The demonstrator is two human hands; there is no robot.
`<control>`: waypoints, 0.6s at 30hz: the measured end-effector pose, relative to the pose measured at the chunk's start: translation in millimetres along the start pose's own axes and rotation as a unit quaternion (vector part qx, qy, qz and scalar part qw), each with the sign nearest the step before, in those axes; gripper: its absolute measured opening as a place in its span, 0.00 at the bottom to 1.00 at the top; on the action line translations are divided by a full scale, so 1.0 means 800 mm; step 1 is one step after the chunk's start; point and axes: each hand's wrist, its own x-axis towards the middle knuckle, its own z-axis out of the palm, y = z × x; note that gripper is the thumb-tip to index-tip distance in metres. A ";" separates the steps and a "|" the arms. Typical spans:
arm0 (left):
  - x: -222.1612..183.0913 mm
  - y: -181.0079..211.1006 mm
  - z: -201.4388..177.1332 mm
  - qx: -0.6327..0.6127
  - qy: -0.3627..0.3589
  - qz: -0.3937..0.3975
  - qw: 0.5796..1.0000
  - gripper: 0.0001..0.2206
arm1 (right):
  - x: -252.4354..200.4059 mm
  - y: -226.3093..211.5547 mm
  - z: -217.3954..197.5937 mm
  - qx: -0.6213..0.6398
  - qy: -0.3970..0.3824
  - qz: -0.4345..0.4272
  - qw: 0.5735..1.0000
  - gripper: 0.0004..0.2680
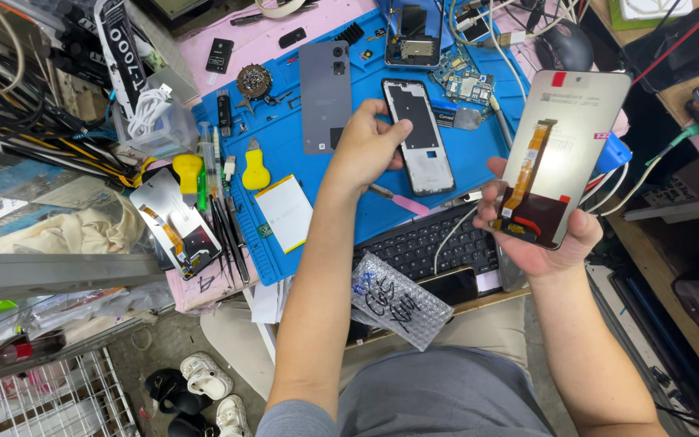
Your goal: The person assembles a mobile phone by inserting a battery into the chassis, connecting internal cables, and snapping the back cover into place.
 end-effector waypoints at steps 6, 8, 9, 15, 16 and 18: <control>-0.044 -0.004 -0.034 -0.145 -0.076 0.040 0.986 0.22 | 0.014 -0.004 0.032 -0.098 0.064 -0.008 0.993 0.36; -0.064 -0.005 -0.037 -0.179 -0.085 0.064 0.978 0.25 | 0.019 -0.002 0.044 -0.108 0.060 0.000 0.992 0.36; -0.074 -0.005 -0.039 -0.196 -0.089 0.076 0.974 0.27 | 0.020 0.000 0.049 -0.113 0.063 0.006 0.992 0.36; -0.125 -0.010 -0.049 -0.266 -0.133 0.126 0.946 0.44 | 0.018 0.008 0.069 -0.124 0.058 0.030 0.990 0.37; -0.132 -0.012 -0.051 -0.279 -0.145 0.141 0.939 0.44 | 0.018 0.008 0.071 -0.127 0.055 0.032 0.990 0.37; -0.145 -0.016 -0.055 -0.304 -0.168 0.173 0.922 0.46 | 0.016 0.008 0.073 -0.125 0.044 0.039 0.990 0.38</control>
